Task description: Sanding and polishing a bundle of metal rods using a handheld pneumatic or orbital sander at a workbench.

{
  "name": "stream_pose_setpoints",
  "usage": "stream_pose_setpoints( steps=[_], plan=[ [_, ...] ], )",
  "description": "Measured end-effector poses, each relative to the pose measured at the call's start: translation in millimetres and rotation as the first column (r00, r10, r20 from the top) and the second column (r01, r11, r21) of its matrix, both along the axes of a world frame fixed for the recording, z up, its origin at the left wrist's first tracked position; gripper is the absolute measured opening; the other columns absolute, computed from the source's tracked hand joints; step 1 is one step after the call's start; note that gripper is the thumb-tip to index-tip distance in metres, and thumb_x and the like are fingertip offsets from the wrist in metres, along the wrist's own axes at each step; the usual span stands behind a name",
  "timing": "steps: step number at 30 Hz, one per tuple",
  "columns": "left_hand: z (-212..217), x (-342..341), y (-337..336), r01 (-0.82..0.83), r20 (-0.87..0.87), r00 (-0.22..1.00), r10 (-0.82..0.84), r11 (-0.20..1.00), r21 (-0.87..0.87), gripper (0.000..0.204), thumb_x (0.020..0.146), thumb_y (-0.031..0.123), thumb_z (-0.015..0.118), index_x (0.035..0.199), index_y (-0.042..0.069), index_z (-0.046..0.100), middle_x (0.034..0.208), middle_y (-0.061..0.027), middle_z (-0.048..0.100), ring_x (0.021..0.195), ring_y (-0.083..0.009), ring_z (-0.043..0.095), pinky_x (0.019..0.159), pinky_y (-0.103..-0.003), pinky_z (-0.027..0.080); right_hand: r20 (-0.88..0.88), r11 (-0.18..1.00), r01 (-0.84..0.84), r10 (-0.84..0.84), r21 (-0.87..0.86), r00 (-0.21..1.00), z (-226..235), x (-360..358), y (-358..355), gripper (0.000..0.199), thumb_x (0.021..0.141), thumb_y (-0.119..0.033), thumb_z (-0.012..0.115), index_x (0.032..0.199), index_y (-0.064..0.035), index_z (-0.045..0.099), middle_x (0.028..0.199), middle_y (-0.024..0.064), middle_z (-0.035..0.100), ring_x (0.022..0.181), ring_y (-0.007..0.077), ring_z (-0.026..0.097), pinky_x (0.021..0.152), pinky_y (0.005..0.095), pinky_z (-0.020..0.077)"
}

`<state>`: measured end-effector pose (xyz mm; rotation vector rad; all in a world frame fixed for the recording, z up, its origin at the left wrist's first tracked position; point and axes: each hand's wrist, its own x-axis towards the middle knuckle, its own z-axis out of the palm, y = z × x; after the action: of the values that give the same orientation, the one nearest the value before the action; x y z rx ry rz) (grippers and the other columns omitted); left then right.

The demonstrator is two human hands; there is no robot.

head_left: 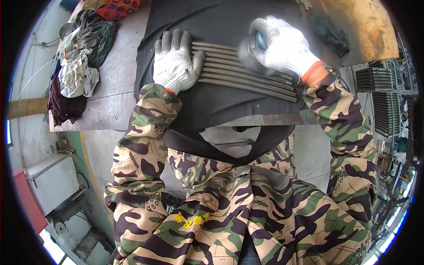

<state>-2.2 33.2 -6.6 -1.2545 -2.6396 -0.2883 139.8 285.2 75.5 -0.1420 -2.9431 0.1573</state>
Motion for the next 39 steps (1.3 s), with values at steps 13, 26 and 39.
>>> stream_pose_setpoints(
  steps=[13,26,39],
  plan=[
    [6.2,-2.7,19.1,0.052,0.017,0.998,-0.053,0.997,0.051,0.065,0.102,0.044,0.059,0.148,-0.002,0.057,0.154,-0.0263,0.056,0.144,-0.0483,0.048,0.121,-0.057,0.035,0.075,1.000,0.002,-0.002,0.010,0.997,7.8,-14.0,-15.8,0.033,0.092,-0.037,0.072,0.117,-0.0161,0.070,0.111,0.0111,0.070,0.112,0.0343,0.069,0.096,0.0474,0.0576],
    [-14.2,-29.1,45.6,0.041,-0.159,0.987,-0.020,0.991,0.130,0.041,0.098,0.041,0.064,0.120,0.006,0.067,0.120,-0.0137,0.066,0.116,-0.0362,0.059,0.099,-0.052,0.045,0.034,0.995,-0.058,0.061,-0.084,0.998,9.0,-1.5,-36.6,0.029,0.091,-0.029,0.068,0.115,-0.0146,0.075,0.112,0.0162,0.073,0.110,0.0380,0.071,0.097,0.0497,0.0589],
    [-9.4,-24.8,50.1,0.010,-0.122,0.993,0.003,0.995,0.102,0.047,0.097,0.042,0.066,0.125,0.004,0.069,0.124,-0.0132,0.066,0.120,-0.0354,0.058,0.101,-0.051,0.044,0.011,0.998,-0.041,0.042,-0.054,0.999,1.6,-11.0,-28.0,0.030,0.091,-0.033,0.070,0.116,-0.0160,0.073,0.112,0.0148,0.072,0.111,0.0374,0.070,0.097,0.0499,0.0584]
  ],
)
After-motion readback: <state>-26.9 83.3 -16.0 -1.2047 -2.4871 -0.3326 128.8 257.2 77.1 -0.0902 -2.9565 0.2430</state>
